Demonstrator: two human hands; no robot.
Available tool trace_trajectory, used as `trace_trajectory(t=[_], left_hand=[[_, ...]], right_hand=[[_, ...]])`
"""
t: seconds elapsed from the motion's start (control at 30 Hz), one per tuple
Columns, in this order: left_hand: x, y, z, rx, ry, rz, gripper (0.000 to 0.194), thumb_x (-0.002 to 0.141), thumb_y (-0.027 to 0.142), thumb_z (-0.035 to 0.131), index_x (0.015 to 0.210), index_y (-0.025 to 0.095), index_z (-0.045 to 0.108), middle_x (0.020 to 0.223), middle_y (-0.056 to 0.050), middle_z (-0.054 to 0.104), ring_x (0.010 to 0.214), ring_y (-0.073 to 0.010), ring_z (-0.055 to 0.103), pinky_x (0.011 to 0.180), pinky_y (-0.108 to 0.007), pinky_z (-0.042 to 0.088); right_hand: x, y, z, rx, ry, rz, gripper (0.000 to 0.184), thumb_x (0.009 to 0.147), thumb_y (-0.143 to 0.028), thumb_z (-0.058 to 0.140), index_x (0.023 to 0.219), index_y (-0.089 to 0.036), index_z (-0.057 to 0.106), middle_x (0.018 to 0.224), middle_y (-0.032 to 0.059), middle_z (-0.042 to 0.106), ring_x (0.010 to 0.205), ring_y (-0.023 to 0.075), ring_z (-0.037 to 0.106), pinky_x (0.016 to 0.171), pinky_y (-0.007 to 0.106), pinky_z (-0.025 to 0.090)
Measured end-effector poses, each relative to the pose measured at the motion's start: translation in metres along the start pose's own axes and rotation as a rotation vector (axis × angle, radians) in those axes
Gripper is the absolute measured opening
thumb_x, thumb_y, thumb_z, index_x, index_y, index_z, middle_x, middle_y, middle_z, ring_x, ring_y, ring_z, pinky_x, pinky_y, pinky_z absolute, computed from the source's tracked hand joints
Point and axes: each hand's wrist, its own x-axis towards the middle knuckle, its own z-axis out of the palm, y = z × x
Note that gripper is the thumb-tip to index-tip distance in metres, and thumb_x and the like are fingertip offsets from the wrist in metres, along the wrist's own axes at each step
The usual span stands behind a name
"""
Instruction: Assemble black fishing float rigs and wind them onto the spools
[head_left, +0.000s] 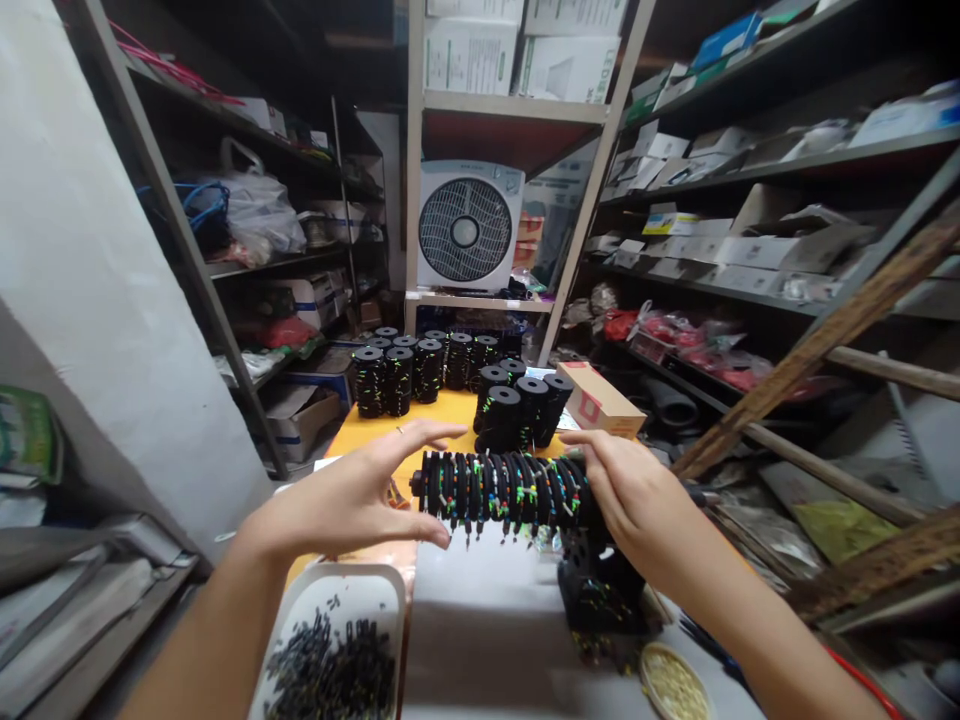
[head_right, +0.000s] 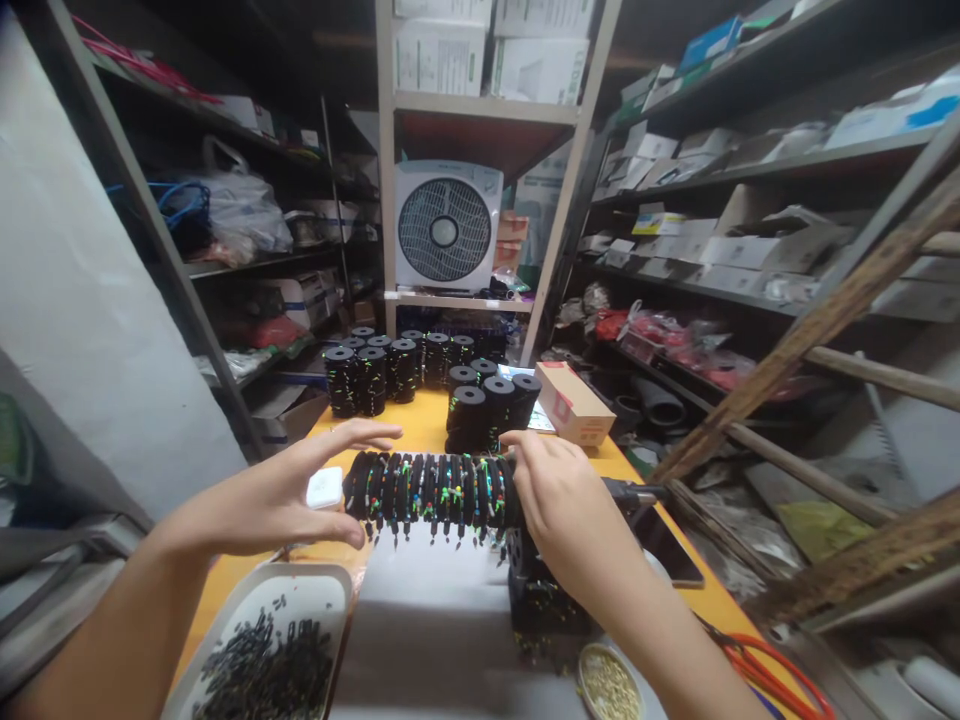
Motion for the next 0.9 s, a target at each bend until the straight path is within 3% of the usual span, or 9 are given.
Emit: trace_trajectory(t=[0.17,0.33,0.43,0.53,0.73,0.9], left_hand=[[0.003,0.014,0.005,0.13,-0.001,0.206,0.086,0.07,0.038,0.079,0.141,0.04,0.032,0.148,0.0,0.039,0.136,-0.0216,0.035,0.111,-0.037,0.036],[0.008,0.016,0.012,0.299,0.019,0.203,0.09,0.068,0.029,0.081,0.142,0.035,0.03,0.148,-0.003,0.038,0.135,-0.0227,0.034,0.111,-0.04,0.034],[0.011,0.013,0.019,0.359,0.024,0.224,0.089,0.069,0.029,0.08,0.142,0.033,0.03,0.146,-0.005,0.042,0.134,-0.0237,0.036,0.11,-0.041,0.035],[0.013,0.01,0.026,0.382,0.037,0.227,0.082,0.075,0.018,0.073,0.142,0.03,0.028,0.142,-0.006,0.044,0.129,-0.0223,0.042,0.106,-0.039,0.039],[0.016,0.001,0.036,0.441,0.131,0.251,0.071,0.08,0.008,0.058,0.14,0.028,0.026,0.138,-0.007,0.048,0.125,-0.0214,0.047,0.104,-0.039,0.042],[0.017,-0.003,0.036,0.455,0.114,0.26,0.067,0.081,0.006,0.052,0.138,0.03,0.029,0.138,-0.007,0.047,0.122,-0.0231,0.05,0.099,-0.04,0.046]], right_hand=[[0.008,0.004,-0.002,0.001,-0.081,0.001,0.03,0.098,-0.026,0.028,0.109,-0.017,0.053,0.108,0.0125,0.067,0.103,0.0264,0.06,0.09,0.045,0.045],[0.016,0.002,-0.007,0.07,-0.177,0.042,0.031,0.098,-0.024,0.026,0.109,-0.015,0.053,0.098,0.0116,0.067,0.095,0.0242,0.062,0.085,0.04,0.046],[0.017,-0.002,-0.009,0.07,-0.164,0.051,0.03,0.098,-0.023,0.028,0.11,-0.015,0.054,0.098,0.0108,0.067,0.095,0.0238,0.062,0.084,0.039,0.046],[0.014,-0.004,-0.01,0.084,-0.142,0.057,0.029,0.099,-0.023,0.029,0.113,-0.016,0.054,0.1,0.01,0.067,0.096,0.0228,0.062,0.084,0.037,0.046],[-0.001,-0.005,-0.018,0.097,0.01,0.108,0.027,0.1,-0.028,0.034,0.116,-0.02,0.054,0.106,0.0071,0.066,0.102,0.0222,0.059,0.089,0.039,0.044],[-0.025,-0.002,-0.028,0.088,0.211,0.088,0.023,0.097,-0.021,0.041,0.117,-0.02,0.054,0.104,0.006,0.066,0.101,0.0203,0.058,0.09,0.037,0.043]])
